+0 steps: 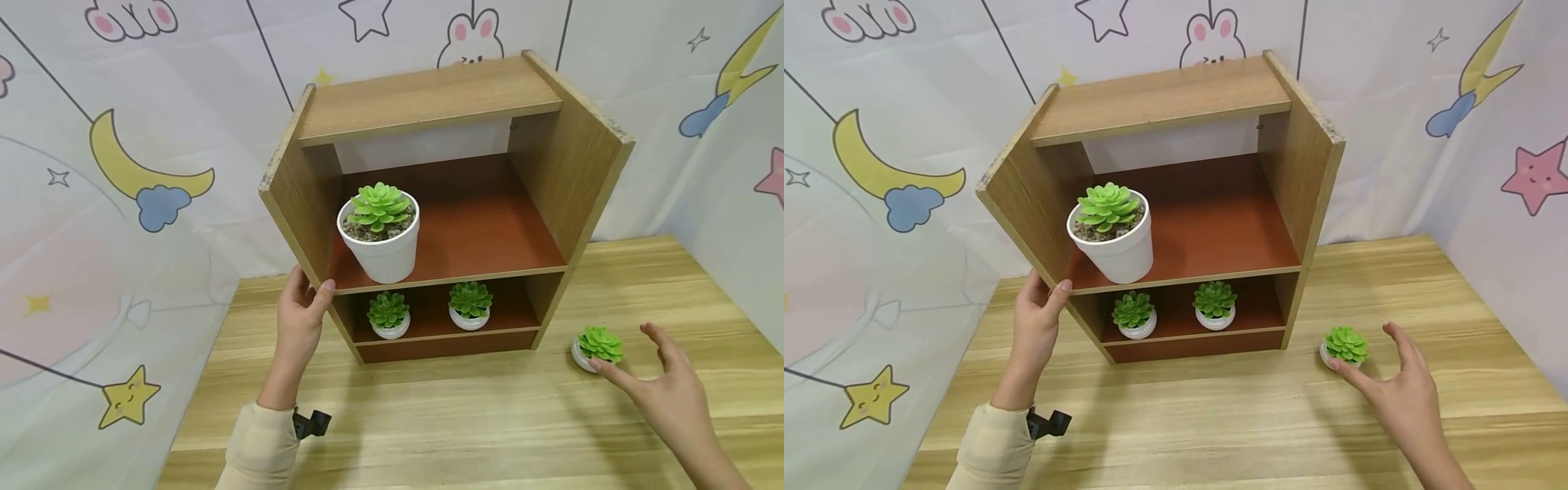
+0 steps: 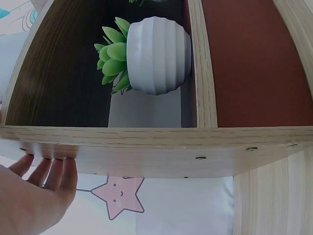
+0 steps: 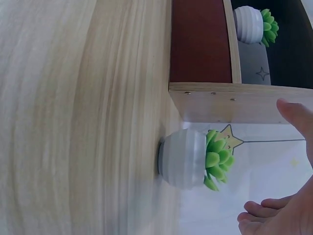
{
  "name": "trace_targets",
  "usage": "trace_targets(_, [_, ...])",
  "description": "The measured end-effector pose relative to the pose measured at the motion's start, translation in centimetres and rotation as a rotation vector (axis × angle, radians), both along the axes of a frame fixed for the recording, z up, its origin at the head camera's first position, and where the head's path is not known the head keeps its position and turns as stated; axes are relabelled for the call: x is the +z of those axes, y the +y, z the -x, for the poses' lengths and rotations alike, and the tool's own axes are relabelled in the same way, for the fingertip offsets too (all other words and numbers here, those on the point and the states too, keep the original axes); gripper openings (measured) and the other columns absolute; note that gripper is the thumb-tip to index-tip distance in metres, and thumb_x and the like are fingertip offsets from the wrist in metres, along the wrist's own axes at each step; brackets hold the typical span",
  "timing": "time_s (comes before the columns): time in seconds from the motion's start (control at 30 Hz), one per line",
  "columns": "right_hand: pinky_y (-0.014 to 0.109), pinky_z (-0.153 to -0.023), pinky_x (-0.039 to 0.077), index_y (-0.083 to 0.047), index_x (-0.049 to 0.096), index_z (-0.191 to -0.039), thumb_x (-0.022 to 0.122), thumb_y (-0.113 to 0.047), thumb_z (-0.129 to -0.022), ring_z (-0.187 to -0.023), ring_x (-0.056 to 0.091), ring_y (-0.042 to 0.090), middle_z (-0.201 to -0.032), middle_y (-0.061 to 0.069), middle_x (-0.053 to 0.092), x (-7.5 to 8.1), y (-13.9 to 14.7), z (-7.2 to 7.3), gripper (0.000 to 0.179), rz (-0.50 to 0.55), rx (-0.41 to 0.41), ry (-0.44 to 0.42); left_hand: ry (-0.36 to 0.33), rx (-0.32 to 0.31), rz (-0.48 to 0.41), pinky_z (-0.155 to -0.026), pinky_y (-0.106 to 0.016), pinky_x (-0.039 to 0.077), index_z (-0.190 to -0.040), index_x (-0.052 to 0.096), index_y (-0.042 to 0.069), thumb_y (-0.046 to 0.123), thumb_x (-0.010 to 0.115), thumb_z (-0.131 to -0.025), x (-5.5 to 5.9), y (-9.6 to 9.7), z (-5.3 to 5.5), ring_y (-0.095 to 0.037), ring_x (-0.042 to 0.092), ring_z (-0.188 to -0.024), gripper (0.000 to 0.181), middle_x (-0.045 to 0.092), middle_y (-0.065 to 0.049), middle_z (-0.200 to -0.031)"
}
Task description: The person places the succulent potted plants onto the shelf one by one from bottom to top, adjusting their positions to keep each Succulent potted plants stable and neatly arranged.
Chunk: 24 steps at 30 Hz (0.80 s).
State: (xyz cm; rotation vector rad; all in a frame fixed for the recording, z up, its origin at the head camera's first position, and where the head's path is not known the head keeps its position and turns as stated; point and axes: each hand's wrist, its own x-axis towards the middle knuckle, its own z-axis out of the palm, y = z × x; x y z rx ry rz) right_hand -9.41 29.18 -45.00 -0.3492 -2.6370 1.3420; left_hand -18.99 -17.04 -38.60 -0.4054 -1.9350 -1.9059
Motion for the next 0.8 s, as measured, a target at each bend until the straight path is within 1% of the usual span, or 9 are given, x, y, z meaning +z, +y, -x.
trace_targets(0.3, [0.074, -0.1, 0.017, 0.001, 0.014, -0.155, 0.079, -0.04, -0.083, -0.136, 0.014, 0.057, -0.154, 0.032, 0.017, -0.5, 0.6, 0.4, 0.105, -0.016, 0.026, -0.064, 0.001, -0.008, -0.003, -0.093, -0.032, 0.045, -0.142, 0.047, -0.001, 0.001, 0.061, -0.094, -0.1, 0.0, 0.0, -0.026, 0.05, -0.121, 0.05, 0.054, -0.013, -0.133])
trace_targets(0.47, [0.072, -0.099, 0.021, 0.005, 0.014, -0.154, 0.079, -0.04, -0.083, -0.133, 0.019, 0.059, -0.152, 0.035, 0.02, -0.8, 0.8, 0.8, 0.106, -0.023, 0.05, -0.07, 0.006, -0.016, -0.007, -0.093, -0.032, 0.044, -0.142, 0.047, 0.0, 0.001, 0.061, -0.094, -0.1, -0.1, 0.1, -0.027, 0.049, -0.122, 0.051, 0.053, -0.013, -0.133])
trace_targets(0.67, [0.066, -0.101, 0.024, 0.009, 0.015, -0.152, 0.08, -0.038, -0.083, -0.132, 0.024, 0.058, -0.151, 0.035, 0.023, -1.4, 0.9, 1.1, 0.105, -0.01, 0.071, -0.077, 0.012, -0.021, -0.009, -0.093, -0.032, 0.045, -0.142, 0.047, 0.0, 0.001, 0.061, -0.094, 0.0, -0.1, 0.2, -0.027, 0.05, -0.122, 0.05, 0.053, -0.013, -0.133])
trace_targets(0.73, [0.047, -0.11, 0.027, 0.01, 0.017, -0.151, 0.079, -0.038, -0.084, -0.132, 0.026, 0.057, -0.15, 0.035, 0.024, -1.6, 1.0, 1.1, 0.104, 0.003, 0.076, -0.082, 0.011, -0.021, -0.008, -0.093, -0.032, 0.045, -0.142, 0.047, 0.0, 0.001, 0.061, -0.094, -0.1, -0.1, 0.1, -0.027, 0.05, -0.122, 0.05, 0.053, -0.013, -0.133])
trace_targets(0.77, [0.035, -0.11, 0.029, 0.01, 0.017, -0.151, 0.079, -0.037, -0.084, -0.132, 0.027, 0.056, -0.15, 0.036, 0.024, -1.6, 1.0, 1.1, 0.103, 0.008, 0.081, -0.084, 0.011, -0.021, -0.009, -0.093, -0.032, 0.045, -0.142, 0.047, 0.0, 0.001, 0.061, -0.094, -0.1, -0.1, 0.1, -0.028, 0.05, -0.122, 0.05, 0.053, -0.013, -0.133])
trace_targets(0.8, [0.024, -0.107, 0.029, 0.011, 0.018, -0.151, 0.079, -0.036, -0.084, -0.132, 0.027, 0.056, -0.15, 0.036, 0.024, -1.7, 1.1, 1.1, 0.102, 0.019, 0.088, -0.089, 0.011, -0.022, -0.011, -0.093, -0.032, 0.045, -0.143, 0.047, 0.0, 0.001, 0.061, -0.094, -0.1, -0.1, 0.1, -0.028, 0.05, -0.122, 0.05, 0.053, -0.013, -0.133])
